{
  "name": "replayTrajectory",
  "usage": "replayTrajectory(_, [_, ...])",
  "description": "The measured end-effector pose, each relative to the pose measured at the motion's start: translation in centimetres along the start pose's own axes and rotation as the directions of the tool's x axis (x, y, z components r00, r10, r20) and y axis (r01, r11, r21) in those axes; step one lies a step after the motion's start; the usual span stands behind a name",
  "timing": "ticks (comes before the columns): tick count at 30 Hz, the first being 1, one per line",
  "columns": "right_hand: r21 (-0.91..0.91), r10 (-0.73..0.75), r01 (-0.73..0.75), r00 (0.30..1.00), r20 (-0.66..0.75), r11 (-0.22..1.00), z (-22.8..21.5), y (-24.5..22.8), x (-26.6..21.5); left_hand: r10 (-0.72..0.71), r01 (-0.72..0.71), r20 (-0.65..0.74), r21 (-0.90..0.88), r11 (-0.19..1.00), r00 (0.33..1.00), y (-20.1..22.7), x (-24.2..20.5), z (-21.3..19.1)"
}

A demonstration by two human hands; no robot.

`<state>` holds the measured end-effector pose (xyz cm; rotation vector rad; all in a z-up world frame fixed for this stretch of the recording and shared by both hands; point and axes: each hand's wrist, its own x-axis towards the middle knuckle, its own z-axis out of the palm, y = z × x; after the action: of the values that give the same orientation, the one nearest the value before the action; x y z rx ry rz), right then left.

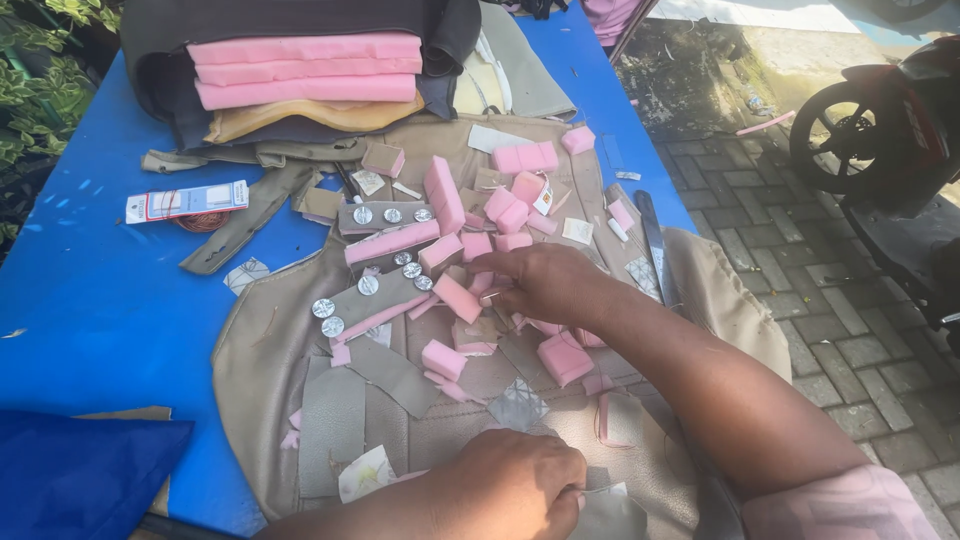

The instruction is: Repairing a leather item by cutting and sewing foam and leather patches

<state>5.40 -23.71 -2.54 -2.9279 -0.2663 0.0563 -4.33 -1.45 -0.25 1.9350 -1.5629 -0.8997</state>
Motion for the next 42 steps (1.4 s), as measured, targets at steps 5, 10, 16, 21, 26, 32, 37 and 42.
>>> replayTrajectory(5, [0.089,0.136,-0.139,0.99,0.045,0.986,-5.2,-0.1,-2.5,0.048,-0.046,-0.064,0.036,0.998,0.997,-0.4,-0.1,0.5])
replayTrajectory(10, [0.264,0.337,-0.342,0.939,0.065,0.902,-7.8,-1.5,-5.4,-0.024,0.024,-0.095,-0.008,1.0,0.995,-0.3,-0.1,-0.4])
replayTrajectory(16, [0.386,0.166,-0.099,0.976,-0.143,0.917,-3.6,-1.6,-2.0,-0.103,0.082,-0.192,-0.115,0.99,0.976,-1.4,0.6,-0.3])
replayTrajectory(21, [0.148,0.021,0.017,0.967,-0.254,0.989,-1.4,-3.4,7.1,-0.058,0.058,-0.002,-0.041,0.997,0.998,-0.9,0.5,-0.2])
replayTrajectory(26, [0.223,0.165,-0.169,0.986,0.038,0.96,0.3,-3.9,11.6,-0.05,0.051,0.023,-0.033,0.998,0.998,-0.9,0.5,0.1])
replayTrajectory(32, [0.296,0.056,-0.05,0.998,-0.011,0.954,2.2,-2.5,12.5,-0.005,0.006,0.02,-0.025,1.0,1.0,-1.8,1.0,0.5])
replayTrajectory(37, [0.026,0.068,-0.065,0.984,-0.163,0.998,-1.7,-3.5,9.5,-0.045,0.045,-0.019,-0.025,0.999,0.999,-1.3,0.7,-0.2])
replayTrajectory(42, [0.56,0.381,-0.295,0.924,-0.04,0.774,-12.0,-5.7,-0.6,-0.139,0.107,-0.183,-0.174,0.979,0.973,-1.1,0.1,-1.2])
